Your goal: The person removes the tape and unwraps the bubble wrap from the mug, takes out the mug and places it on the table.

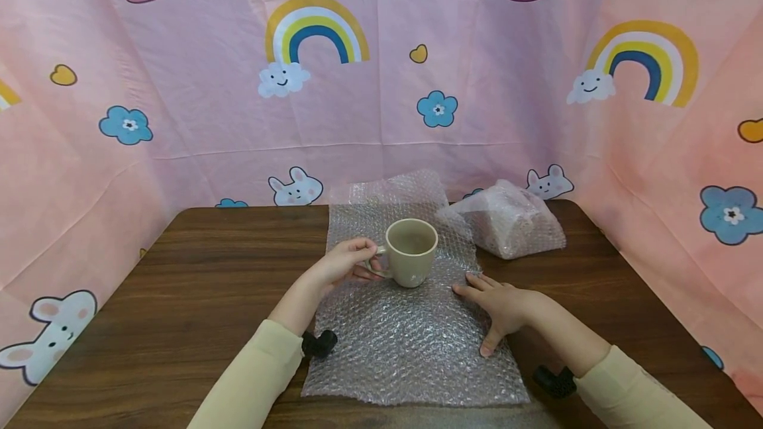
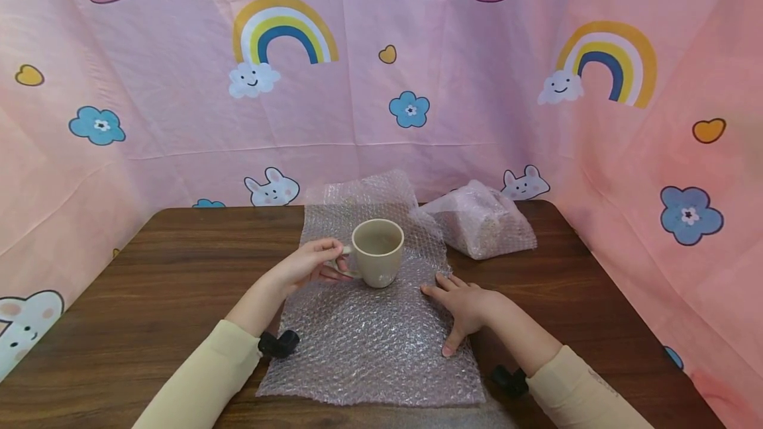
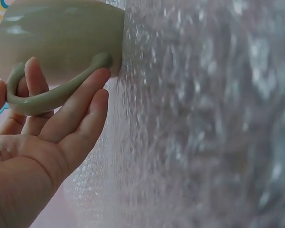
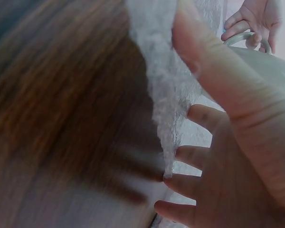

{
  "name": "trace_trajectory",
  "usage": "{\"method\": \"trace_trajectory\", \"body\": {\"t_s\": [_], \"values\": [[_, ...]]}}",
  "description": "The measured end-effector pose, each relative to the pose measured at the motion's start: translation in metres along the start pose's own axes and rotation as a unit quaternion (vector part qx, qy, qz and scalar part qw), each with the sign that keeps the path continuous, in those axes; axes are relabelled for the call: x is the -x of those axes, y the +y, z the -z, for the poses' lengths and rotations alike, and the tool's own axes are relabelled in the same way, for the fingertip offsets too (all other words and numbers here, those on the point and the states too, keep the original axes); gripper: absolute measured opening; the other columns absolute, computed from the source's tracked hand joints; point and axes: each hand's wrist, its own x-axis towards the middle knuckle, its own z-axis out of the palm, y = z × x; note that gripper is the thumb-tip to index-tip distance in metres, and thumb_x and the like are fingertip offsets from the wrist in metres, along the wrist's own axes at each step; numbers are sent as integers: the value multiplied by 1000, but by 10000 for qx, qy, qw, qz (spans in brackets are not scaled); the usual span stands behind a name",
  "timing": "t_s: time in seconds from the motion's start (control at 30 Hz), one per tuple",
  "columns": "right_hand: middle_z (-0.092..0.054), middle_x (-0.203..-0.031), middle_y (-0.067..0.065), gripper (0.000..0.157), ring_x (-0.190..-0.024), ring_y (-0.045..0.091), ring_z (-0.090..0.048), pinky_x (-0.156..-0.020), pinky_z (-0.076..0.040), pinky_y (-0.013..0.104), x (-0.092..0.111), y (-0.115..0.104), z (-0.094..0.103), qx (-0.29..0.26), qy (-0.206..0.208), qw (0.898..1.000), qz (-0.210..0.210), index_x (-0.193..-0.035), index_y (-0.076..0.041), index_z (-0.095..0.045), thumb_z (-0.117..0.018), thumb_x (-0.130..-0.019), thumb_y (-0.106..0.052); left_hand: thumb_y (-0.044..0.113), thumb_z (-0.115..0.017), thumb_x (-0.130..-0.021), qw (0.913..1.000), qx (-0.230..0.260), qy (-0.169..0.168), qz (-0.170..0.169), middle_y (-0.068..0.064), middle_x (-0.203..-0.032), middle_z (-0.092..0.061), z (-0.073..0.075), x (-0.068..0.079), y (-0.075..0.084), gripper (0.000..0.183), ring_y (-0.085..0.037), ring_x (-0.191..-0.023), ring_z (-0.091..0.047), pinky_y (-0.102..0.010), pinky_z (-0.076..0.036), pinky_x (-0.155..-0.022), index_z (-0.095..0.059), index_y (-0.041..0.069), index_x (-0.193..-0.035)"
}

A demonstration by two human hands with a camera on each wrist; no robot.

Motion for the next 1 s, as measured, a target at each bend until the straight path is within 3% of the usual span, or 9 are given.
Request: {"method": "trace_trajectory", "body": {"t_s": [0.3,0.5,0.77,1.0], "values": [[-9,-157,21,118,-142,42,-5,-104,-16,66,0,1,1,143,-34,9999,-25,-154,-14,-23,-84,-59,-49,20,-47,-103,9996,129,156,-198,-5,-82,-62,-6,4,-4,27,-41,-94,-65,-51,-49,-85,-51,-6,-110],[-9,-156,21,116,-142,42,-5,-104,-16,66,1,-1,1,120,-37,9999,-25,-153,-13,-23,-84,-60,-48,18,-46,-103,9991,263,256,-233,-6,-81,-62,-8,7,-5,20,-42,-95,-65,-52,-49,-84,-54,0,-105],[-9,-157,21,117,-142,42,-6,-104,-17,66,-1,0,0,149,-33,9999,-47,-153,-14,-23,-84,-60,-48,18,-46,-103,9978,502,340,-271,-5,-78,-62,-7,10,-6,24,-44,-97,-63,-51,-51,-81,-51,-4,-107],[-9,-157,21,117,-142,42,-6,-104,-17,66,-1,1,0,97,-5,9999,-29,-153,-14,-23,-84,-60,-48,16,-47,-102,9981,355,421,-284,-4,-76,-62,-7,13,-3,20,-44,-96,-63,-52,-50,-82,-55,-3,-106]]}}
